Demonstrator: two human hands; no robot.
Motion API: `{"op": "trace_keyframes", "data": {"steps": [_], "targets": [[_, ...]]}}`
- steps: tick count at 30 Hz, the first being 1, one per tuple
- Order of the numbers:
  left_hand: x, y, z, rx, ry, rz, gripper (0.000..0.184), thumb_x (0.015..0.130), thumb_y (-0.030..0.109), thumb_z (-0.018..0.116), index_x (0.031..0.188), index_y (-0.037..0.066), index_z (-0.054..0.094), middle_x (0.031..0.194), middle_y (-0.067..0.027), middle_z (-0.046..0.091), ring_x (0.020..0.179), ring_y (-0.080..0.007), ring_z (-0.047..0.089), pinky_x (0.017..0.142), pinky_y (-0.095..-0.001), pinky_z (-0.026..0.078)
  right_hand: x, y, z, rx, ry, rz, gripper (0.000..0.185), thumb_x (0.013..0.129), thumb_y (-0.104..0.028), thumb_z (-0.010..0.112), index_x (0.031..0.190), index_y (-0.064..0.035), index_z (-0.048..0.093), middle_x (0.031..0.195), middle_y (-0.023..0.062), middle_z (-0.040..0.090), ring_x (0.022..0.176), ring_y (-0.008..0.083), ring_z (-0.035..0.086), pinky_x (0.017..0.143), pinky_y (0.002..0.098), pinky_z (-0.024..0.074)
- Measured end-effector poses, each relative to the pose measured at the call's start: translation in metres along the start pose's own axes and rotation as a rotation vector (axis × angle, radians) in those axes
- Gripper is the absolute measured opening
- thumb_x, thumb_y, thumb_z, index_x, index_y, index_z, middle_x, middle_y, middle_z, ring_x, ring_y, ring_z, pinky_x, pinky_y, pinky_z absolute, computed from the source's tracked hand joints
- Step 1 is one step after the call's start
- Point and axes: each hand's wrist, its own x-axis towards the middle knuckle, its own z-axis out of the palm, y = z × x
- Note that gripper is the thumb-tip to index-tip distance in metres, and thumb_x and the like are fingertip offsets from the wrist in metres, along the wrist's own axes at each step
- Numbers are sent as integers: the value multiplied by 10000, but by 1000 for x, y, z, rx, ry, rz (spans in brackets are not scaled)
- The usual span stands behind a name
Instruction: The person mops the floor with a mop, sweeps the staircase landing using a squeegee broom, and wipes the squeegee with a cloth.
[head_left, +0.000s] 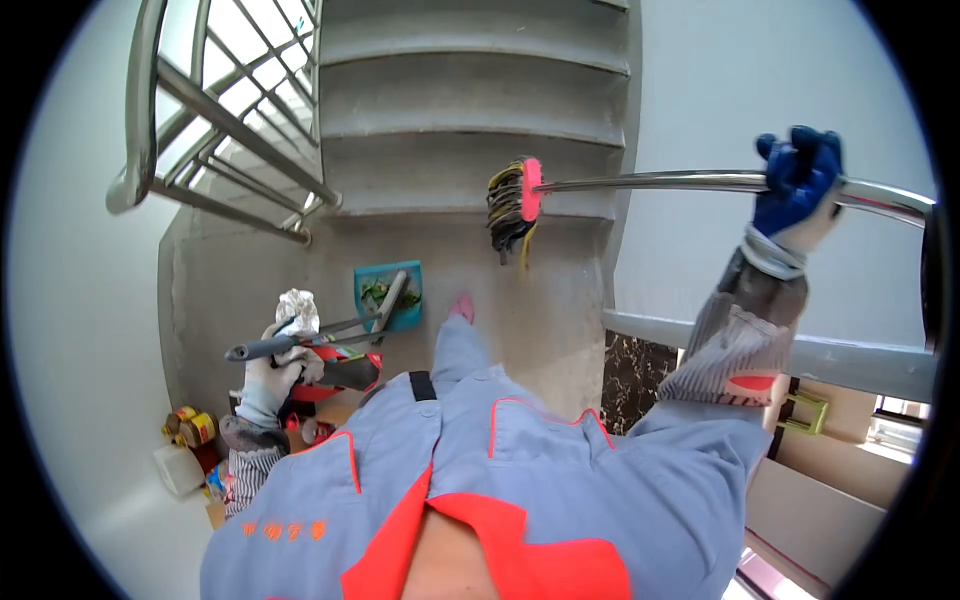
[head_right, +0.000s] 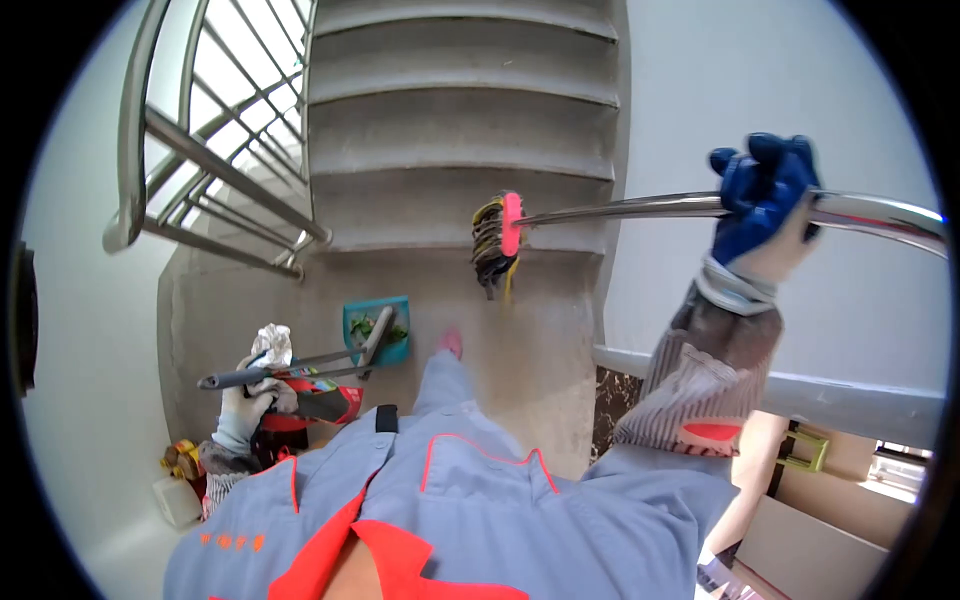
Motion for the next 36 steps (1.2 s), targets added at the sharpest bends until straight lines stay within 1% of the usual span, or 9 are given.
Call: {"op": "trace_keyframes", "data": {"steps": [4,11,14,18,20,25,28,33,36], "targets": [[-3,44,-5,79,-32,33,541,725,-15,611,1249,4,476,979,-89,636,841,-143,611,762,-286,505,-7,65,-60,-138,272,236,358,964,-293,459,889,20,614,607,39,514,527,146,495,719,428,535],[12,104,-9,97,-172,-61,459,718,-9,592,1173,8,535,925,-99,635,837,-191,616,794,-297,497,-67,183,-206,-150,775,728,355,869,-335,643,1086,-71,543,1009,125,673,943,204,636,878,350,473],[11,110,-12,144,-186,-26,440,731,8,598,1168,3,545,897,-90,643,766,-160,613,734,-293,507,-78,187,-244,-257,980,780,329,827,-250,700,1041,-85,512,978,162,676,866,249,658,835,350,507],[19,101,-12,116,-270,-73,413,745,11,576,1157,-2,547,860,-76,629,725,-134,608,688,-276,512,-115,201,-310,-467,998,748,374,789,-381,706,1016,-122,559,986,31,672,927,184,590,773,417,436],[26,81,-21,395,-204,228,410,742,-14,559,1153,-11,547,870,-81,625,741,-157,614,705,-275,515,-124,193,-316,-582,988,822,331,810,-390,664,963,-110,580,955,49,675,896,197,610,740,402,453],[62,89,-7,-68,-409,-88,493,733,-56,546,1219,-24,473,957,-119,603,780,-172,620,742,-293,530,-150,271,-383,-959,889,1093,345,861,-415,561,829,-79,634,879,95,684,820,229,662,659,364,494],[65,92,-11,5,-348,-96,587,697,-84,553,1266,-19,424,946,-116,603,799,-154,619,739,-301,532,-106,164,-294,-1164,779,1235,343,871,-432,551,853,-97,620,801,37,667,761,199,653,629,336,478],[74,110,-7,190,-396,-35,518,693,-45,547,1207,-15,493,970,-114,613,834,-168,604,764,-265,508,-107,147,-283,-617,938,1205,395,840,-507,595,823,-112,579,656,31,613,577,173,584,534,340,447],[81,125,1,143,-508,-86,454,722,-46,515,1173,3,530,983,-71,614,824,-140,577,751,-247,486,-151,191,-325,-835,732,1246,421,834,-516,598,797,-98,567,641,57,610,512,189,559,486,353,437]]}}
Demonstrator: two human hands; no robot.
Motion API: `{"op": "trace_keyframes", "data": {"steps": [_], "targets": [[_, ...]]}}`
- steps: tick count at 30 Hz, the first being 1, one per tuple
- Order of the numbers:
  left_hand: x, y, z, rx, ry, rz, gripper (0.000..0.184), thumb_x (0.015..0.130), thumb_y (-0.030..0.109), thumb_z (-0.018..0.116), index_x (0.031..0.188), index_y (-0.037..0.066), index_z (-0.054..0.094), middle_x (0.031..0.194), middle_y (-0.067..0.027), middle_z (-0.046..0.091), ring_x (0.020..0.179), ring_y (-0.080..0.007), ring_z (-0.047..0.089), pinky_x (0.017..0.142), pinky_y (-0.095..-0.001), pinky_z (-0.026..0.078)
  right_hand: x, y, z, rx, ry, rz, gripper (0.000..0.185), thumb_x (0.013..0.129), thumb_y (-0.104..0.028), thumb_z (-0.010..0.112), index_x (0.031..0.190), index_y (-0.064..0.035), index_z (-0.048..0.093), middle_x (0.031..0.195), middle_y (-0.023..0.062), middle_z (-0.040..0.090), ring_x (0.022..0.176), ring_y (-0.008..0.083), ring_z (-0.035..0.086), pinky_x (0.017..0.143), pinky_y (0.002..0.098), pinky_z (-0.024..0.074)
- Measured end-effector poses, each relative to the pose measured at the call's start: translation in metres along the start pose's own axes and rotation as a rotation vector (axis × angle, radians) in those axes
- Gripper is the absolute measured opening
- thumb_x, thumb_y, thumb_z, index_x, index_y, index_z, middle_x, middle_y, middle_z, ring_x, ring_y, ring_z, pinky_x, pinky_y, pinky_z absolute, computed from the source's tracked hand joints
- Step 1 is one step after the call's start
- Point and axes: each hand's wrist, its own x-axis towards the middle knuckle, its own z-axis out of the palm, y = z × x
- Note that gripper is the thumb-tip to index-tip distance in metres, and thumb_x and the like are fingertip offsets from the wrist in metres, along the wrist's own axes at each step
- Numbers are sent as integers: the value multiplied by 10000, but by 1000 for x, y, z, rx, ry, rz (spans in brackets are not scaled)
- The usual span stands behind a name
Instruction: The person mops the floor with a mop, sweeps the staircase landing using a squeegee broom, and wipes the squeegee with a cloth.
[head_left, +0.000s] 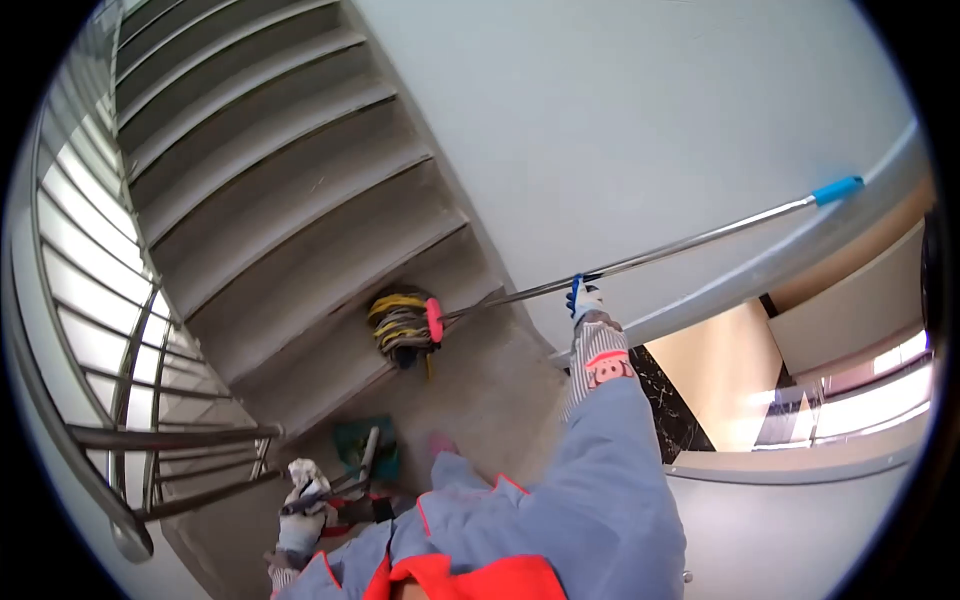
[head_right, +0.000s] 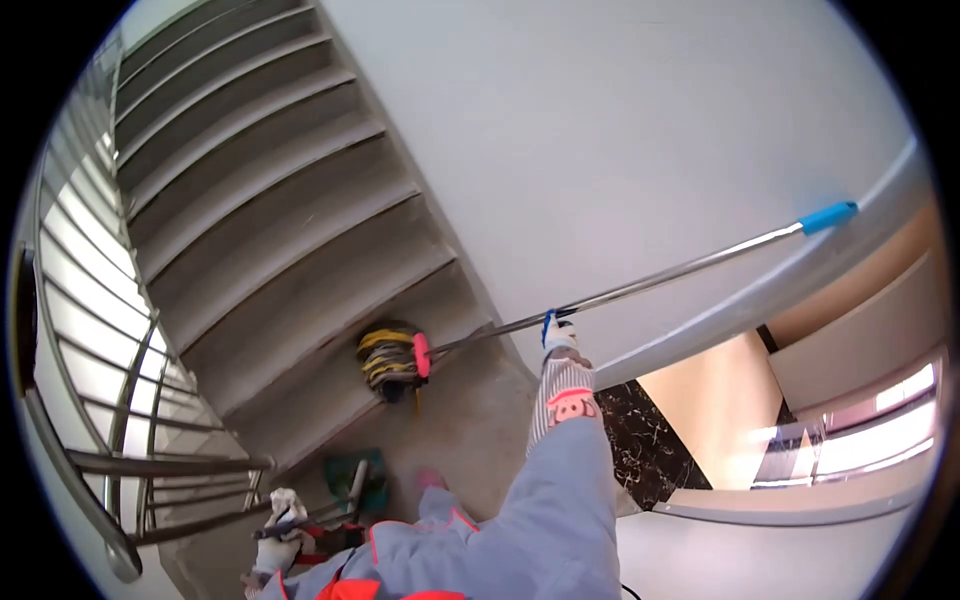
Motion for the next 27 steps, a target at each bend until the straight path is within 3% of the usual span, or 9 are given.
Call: {"op": "trace_keyframes", "data": {"steps": [1,4,10,11,14,16,18,24,27], "targets": [[4,-3,9,113,61,104,424,743,-77,471,1148,15,551,916,-37,594,746,-111,545,674,-231,474,3,7,11,-179,-70,-76,400,828,-498,614,808,-102,564,638,67,613,520,190,570,509,353,456],[15,-66,20,-98,18,74,352,838,106,506,1187,71,532,926,-43,578,751,-136,542,635,-254,463,-158,23,29,38,-545,-3,404,856,-468,584,940,-73,596,733,106,668,615,214,645,581,351,512],[-6,-53,-6,305,-198,0,819,730,307,636,1399,29,253,1050,-250,603,949,-383,597,813,-409,486,-482,75,137,-140,-1616,379,511,832,-578,521,931,-81,584,753,104,630,659,240,620,616,360,502],[4,-96,10,332,-65,142,602,830,302,567,1329,44,349,1010,-203,624,921,-327,603,813,-372,483,-523,76,150,-166,-1694,482,531,824,-603,513,922,-85,580,749,101,619,660,242,610,619,361,497],[19,-130,15,336,-61,-65,630,907,403,492,1362,28,273,1067,-207,615,973,-328,598,888,-361,453,-593,70,168,-242,-1716,709,591,800,-677,490,895,-99,566,738,92,586,665,250,581,625,364,482],[1,-131,14,401,6,22,708,856,435,530,1373,37,254,1073,-213,613,993,-342,598,872,-375,459,-610,60,159,-335,-1675,708,604,789,-697,492,912,-111,569,790,88,588,721,254,582,673,369,483],[-31,-69,-21,340,-174,-91,704,813,417,562,1354,63,283,1078,-215,612,999,-355,595,840,-393,471,-622,54,150,-366,-1709,738,567,810,-660,498,974,-124,587,903,82,607,840,257,596,773,368,484],[-73,-112,-27,289,-87,-79,434,810,356,556,1159,98,534,1049,-166,625,937,-357,606,810,-411,485,-655,91,148,-445,-1795,843,570,861,-619,472,1141,-126,523,882,93,598,835,224,593,733,370,512],[-99,-101,-11,346,-185,249,472,779,373,599,1161,104,534,994,-185,646,943,-365,613,790,-424,498,-663,89,109,-381,-1834,621,422,947,-497,412,1095,-122,538,841,60,567,800,196,572,702,333,494]]}}
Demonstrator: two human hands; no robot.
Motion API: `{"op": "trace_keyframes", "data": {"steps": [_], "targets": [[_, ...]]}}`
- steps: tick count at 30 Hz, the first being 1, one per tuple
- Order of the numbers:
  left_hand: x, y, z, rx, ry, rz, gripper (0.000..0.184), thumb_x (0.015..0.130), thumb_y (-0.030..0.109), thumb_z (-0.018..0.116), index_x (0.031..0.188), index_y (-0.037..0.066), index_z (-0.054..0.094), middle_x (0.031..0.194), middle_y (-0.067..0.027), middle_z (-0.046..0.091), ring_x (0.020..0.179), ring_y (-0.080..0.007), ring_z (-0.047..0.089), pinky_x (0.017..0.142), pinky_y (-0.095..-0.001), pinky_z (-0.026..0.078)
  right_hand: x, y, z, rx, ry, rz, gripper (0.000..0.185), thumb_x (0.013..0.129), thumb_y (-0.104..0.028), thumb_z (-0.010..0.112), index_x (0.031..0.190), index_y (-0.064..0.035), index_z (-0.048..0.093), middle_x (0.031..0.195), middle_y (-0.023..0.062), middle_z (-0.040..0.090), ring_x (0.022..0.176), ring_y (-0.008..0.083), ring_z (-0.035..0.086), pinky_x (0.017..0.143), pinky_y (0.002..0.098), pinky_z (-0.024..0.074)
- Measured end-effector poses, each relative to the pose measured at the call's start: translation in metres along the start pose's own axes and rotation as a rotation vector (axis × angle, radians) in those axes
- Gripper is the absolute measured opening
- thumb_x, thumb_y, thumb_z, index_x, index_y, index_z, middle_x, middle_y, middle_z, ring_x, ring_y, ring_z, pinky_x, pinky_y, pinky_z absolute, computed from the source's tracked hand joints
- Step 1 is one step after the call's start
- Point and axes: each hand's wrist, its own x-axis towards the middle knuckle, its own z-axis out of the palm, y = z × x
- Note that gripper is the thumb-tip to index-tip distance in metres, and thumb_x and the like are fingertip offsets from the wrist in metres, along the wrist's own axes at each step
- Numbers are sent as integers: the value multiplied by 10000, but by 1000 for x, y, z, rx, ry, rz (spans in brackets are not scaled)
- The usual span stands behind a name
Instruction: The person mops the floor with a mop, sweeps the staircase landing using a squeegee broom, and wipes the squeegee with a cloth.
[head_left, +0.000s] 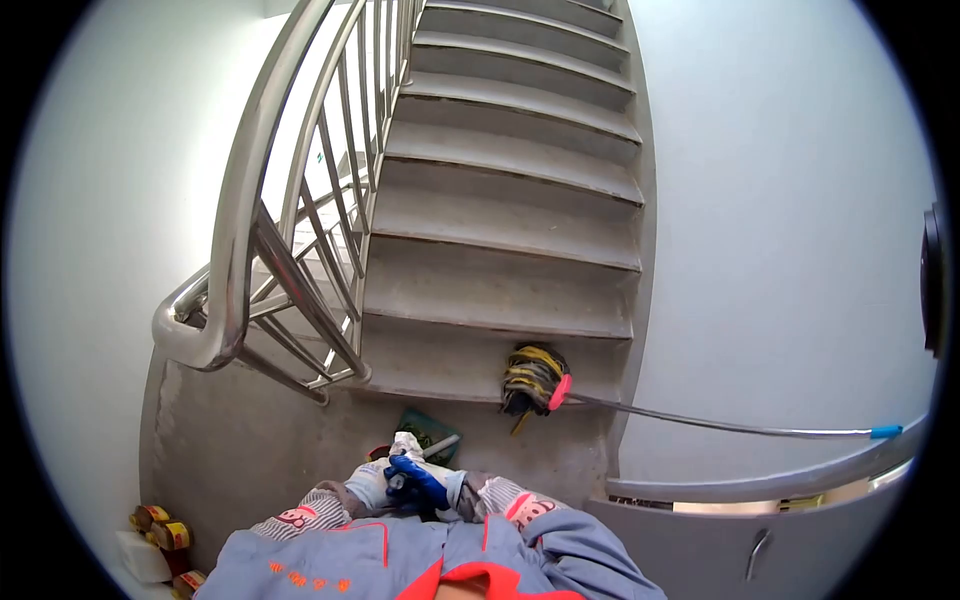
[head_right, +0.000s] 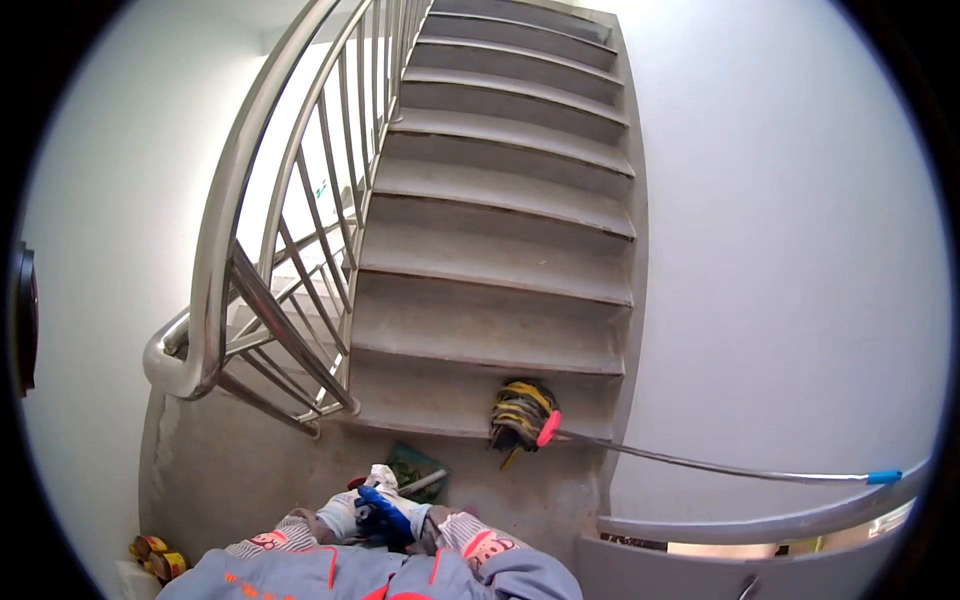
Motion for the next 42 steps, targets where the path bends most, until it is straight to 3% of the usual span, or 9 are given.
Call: {"op": "trace_keyframes", "data": {"steps": [5,9,10,12,15,27,31,33,42], "targets": [[39,-36,-1,133,14,-123,423,781,372,594,1104,99,591,961,-193,639,912,-347,620,771,-444,497,78,-10,-89,-17,-341,-8,349,882,-484,560,927,-139,587,756,14,565,588,139,519,517,273,445],[64,-9,-17,226,42,-132,485,759,373,618,1158,105,556,931,-186,623,853,-358,615,745,-448,488,-41,-59,-106,45,-124,9,291,883,-374,603,983,-100,609,794,13,584,592,115,538,551,247,476],[59,-9,-18,231,45,-171,513,739,396,639,1157,110,558,941,-184,618,856,-355,614,749,-439,487,-64,-66,-119,-392,-238,-352,230,856,-268,631,1017,-107,596,824,8,574,698,119,556,612,277,489],[56,-19,-34,166,175,-87,496,687,342,714,1104,111,575,899,-184,617,843,-362,609,724,-436,484,-115,-82,-119,-622,-255,-435,267,840,-165,645,1094,-111,580,850,0,566,782,108,576,661,291,509],[49,0,-88,86,241,-9,493,673,309,739,1096,105,589,901,-163,629,828,-343,615,707,-415,489,-181,-98,-96,-126,-67,-8,367,873,-161,604,1230,-101,540,826,-9,565,729,67,578,645,232,516],[-25,20,-177,-8,501,7,400,640,90,713,1025,34,621,915,-166,628,826,-357,618,707,-375,497,-259,-120,-112,-124,497,-501,714,846,-64,574,1456,-114,208,845,91,557,750,172,569,690,307,512],[-25,79,-187,34,551,4,420,623,96,711,1025,20,615,919,-168,628,835,-351,619,718,-374,493,-289,-165,-165,105,351,-764,482,869,-63,559,1322,-102,399,816,48,528,657,121,502,580,257,433],[-11,98,-192,40,556,-39,428,625,100,709,1034,17,610,927,-170,627,839,-352,618,724,-377,491,-297,-204,-202,112,422,-798,117,880,-87,558,973,-113,493,786,14,527,611,97,500,549,235,416],[71,167,-195,46,596,-118,337,672,132,698,990,58,613,912,-174,614,838,-373,602,716,-404,490,-276,-373,-300,115,631,-764,74,836,-102,563,788,-62,522,596,5,481,497,117,488,441,250,417]]}}
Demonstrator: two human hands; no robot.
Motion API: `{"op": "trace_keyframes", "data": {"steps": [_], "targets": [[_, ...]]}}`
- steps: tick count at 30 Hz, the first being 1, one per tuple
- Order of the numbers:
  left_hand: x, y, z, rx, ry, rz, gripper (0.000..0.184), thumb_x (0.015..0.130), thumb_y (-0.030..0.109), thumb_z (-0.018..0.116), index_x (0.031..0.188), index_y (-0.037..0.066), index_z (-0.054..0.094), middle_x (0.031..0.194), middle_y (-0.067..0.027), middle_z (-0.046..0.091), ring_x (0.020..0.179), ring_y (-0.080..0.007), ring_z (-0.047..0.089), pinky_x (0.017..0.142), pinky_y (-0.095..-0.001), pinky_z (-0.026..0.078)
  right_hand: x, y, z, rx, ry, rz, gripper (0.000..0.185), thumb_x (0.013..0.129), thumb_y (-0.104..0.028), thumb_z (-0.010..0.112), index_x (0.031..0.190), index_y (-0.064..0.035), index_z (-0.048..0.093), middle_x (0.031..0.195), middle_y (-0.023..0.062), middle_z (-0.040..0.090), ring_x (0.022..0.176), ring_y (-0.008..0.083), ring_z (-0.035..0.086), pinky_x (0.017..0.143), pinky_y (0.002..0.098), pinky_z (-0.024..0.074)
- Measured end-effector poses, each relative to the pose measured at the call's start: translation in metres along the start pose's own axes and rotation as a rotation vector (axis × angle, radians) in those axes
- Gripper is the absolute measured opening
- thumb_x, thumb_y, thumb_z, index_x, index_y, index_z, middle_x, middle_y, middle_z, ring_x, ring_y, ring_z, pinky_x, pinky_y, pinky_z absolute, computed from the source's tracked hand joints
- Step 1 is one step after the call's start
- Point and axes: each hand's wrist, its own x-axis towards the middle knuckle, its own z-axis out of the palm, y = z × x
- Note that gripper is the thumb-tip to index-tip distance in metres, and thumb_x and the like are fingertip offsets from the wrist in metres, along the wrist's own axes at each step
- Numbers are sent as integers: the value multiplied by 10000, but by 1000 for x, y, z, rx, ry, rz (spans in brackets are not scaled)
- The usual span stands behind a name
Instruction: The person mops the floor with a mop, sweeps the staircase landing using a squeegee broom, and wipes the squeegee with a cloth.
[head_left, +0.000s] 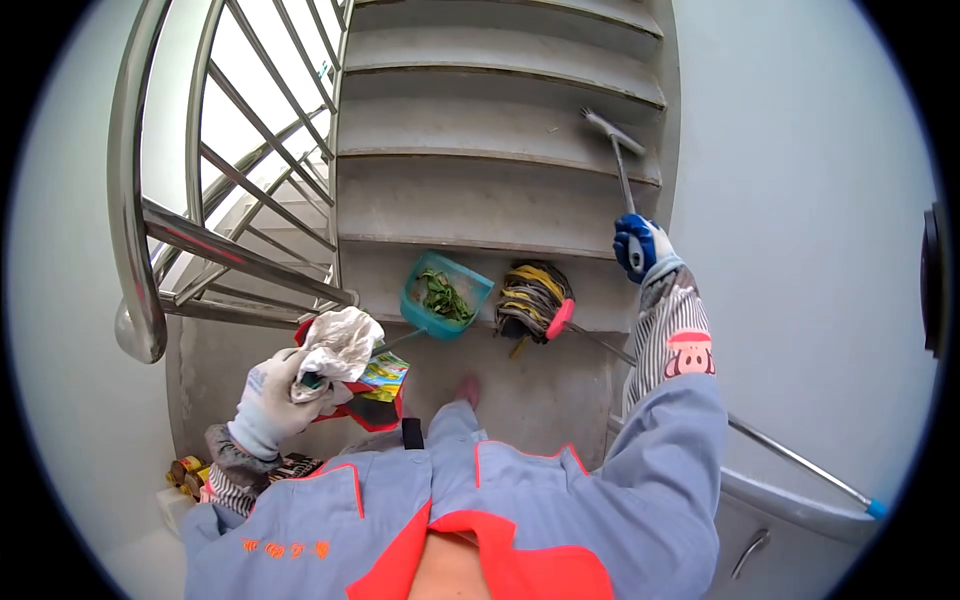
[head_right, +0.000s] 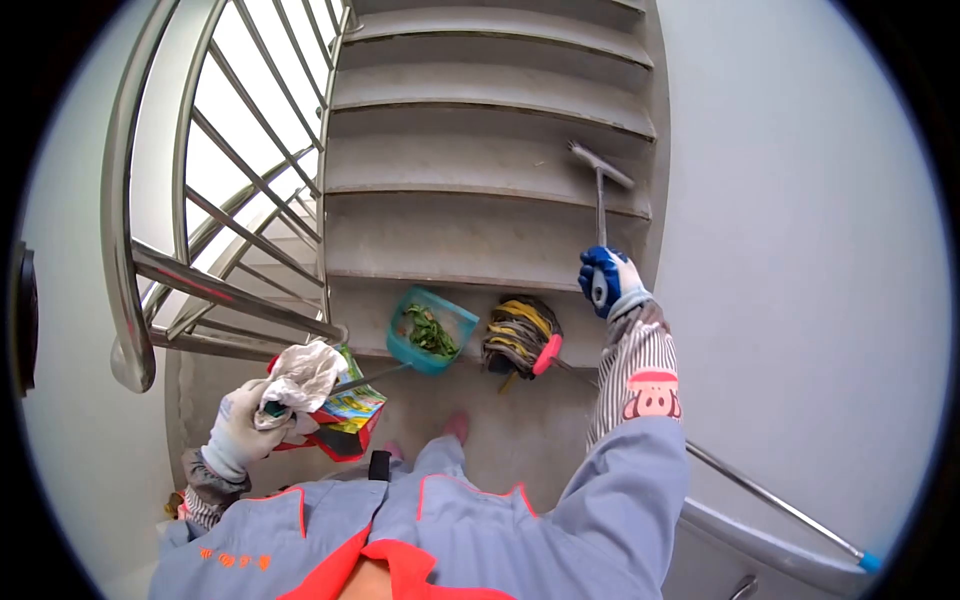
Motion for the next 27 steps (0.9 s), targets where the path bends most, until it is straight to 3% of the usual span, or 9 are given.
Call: {"op": "trace_keyframes", "data": {"steps": [3,5,7,11,13,19,23,24,27], "targets": [[22,6,11,10,0,-30,299,690,138,681,971,66,609,923,-164,614,842,-370,596,723,-409,488,40,-19,-3,-186,-72,90,113,807,-33,536,695,-27,523,615,60,538,497,163,520,458,295,435],[38,1,17,22,-13,-19,317,695,155,678,992,74,604,937,-158,615,855,-364,594,734,-412,487,68,-32,6,-744,193,147,173,816,-38,516,644,-24,504,590,78,525,487,193,531,451,326,421],[50,0,16,18,-21,-4,336,701,179,685,1011,84,600,943,-152,615,860,-359,594,740,-417,486,103,-26,12,-660,370,159,195,829,-64,511,639,-22,500,570,93,517,479,223,534,448,372,412],[56,5,15,35,-44,-58,360,706,251,728,1002,92,599,934,-145,618,858,-355,594,733,-414,487,139,5,28,-441,228,72,209,833,-84,455,625,-91,428,539,53,445,437,210,456,434,362,359],[52,2,19,16,-9,-55,343,668,142,693,988,54,606,919,-166,606,841,-376,587,726,-417,482,132,12,48,-444,302,13,192,837,-94,471,652,-85,421,549,59,452,435,215,456,426,362,369],[47,1,14,-8,-46,-41,398,681,163,689,1054,57,596,918,-167,604,841,-372,588,726,-419,480,112,61,64,-527,135,-41,141,852,-138,544,908,-21,489,641,123,554,510,258,577,458,406,481],[47,0,18,-17,-41,-34,436,687,168,682,1097,58,584,917,-170,601,842,-371,587,728,-415,479,39,84,68,-1285,115,-160,303,806,-210,609,1026,-16,535,821,181,658,740,282,662,680,361,525],[47,-2,18,-19,-44,-30,443,689,167,679,1108,58,580,917,-170,601,843,-370,587,729,-411,480,68,125,17,-1215,104,-197,310,811,-220,607,1052,-42,527,782,165,646,708,272,658,637,371,526],[44,-5,22,-4,-34,-30,463,694,159,665,1135,54,568,901,-164,601,851,-366,585,739,-401,481,-78,88,57,-804,-49,129,212,876,-131,527,1083,-120,482,646,73,554,456,178,541,398,343,448]]}}
